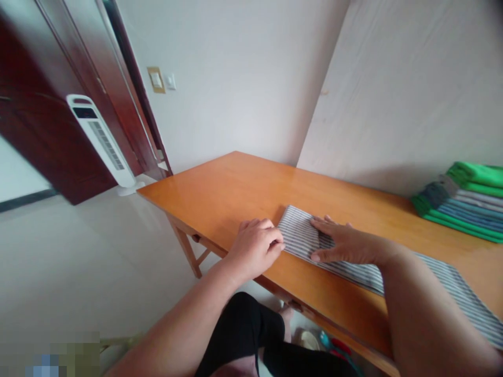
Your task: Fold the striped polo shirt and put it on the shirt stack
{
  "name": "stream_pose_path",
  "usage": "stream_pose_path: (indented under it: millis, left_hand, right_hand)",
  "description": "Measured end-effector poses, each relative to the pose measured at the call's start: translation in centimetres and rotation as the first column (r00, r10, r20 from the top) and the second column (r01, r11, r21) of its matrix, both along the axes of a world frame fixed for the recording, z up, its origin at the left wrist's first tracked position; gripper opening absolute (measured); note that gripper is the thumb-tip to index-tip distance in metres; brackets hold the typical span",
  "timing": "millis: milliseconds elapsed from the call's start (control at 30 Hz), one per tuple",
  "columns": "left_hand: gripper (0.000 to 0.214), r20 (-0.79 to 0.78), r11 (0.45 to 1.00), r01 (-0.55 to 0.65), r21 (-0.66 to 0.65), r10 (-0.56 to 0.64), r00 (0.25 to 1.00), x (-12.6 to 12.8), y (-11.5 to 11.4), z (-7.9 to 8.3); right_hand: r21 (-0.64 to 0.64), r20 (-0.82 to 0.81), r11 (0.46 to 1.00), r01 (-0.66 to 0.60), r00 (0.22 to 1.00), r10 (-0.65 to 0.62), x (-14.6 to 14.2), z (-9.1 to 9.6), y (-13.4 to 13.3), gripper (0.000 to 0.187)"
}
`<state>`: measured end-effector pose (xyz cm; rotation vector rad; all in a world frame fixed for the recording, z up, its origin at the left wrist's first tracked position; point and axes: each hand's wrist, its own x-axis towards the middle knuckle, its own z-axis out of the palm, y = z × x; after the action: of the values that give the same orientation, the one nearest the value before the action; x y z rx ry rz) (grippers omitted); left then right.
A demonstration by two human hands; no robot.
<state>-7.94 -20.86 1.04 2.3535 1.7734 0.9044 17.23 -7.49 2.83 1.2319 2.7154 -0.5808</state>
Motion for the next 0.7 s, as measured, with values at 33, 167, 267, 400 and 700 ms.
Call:
stream_pose_path:
  millis: [33, 167, 267, 400, 700]
  left_hand:
    - [0.012, 0.023, 1.0, 0.02, -0.02, -0.019, 1.0, -0.4, 0.3, 0.3]
    - [0.017, 0.12, 0.997, 0.031, -0.072, -0.022, 0.993, -2.2, 3.1, 1.7]
    - [0.017, 0.159, 0.986, -0.008, -0.167, 0.035, 0.987, -3.1, 6.8, 3.0]
    - [0.017, 0.108, 0.913, -0.058, -0.404, 0.111, 0.988, -2.6, 12.0, 4.0]
    - [0.017, 0.107, 0.82, -0.006, -0.572, 0.082, 0.991, -1.0, 16.9, 2.8]
  right_hand:
    - [-0.001, -0.002, 1.0, 0.006, 1.0, -0.006, 0.0, 0.0, -0.1, 0.11]
    - [-0.022, -0.007, 1.0, 0.009, 1.0, -0.009, -0.4, 0.3, -0.5, 0.111]
    - [-0.029, -0.006, 1.0, 0.002, 1.0, -0.002, -0.5, 0.5, -0.7, 0.112]
    - [-0.022, 0.007, 1.0, 0.018, 1.0, -0.017, -0.5, 0.7, -1.0, 0.112]
    - [-0.029, -0.002, 0.998, 0.047, 0.999, -0.047, -0.4, 0.6, -1.8, 0.108]
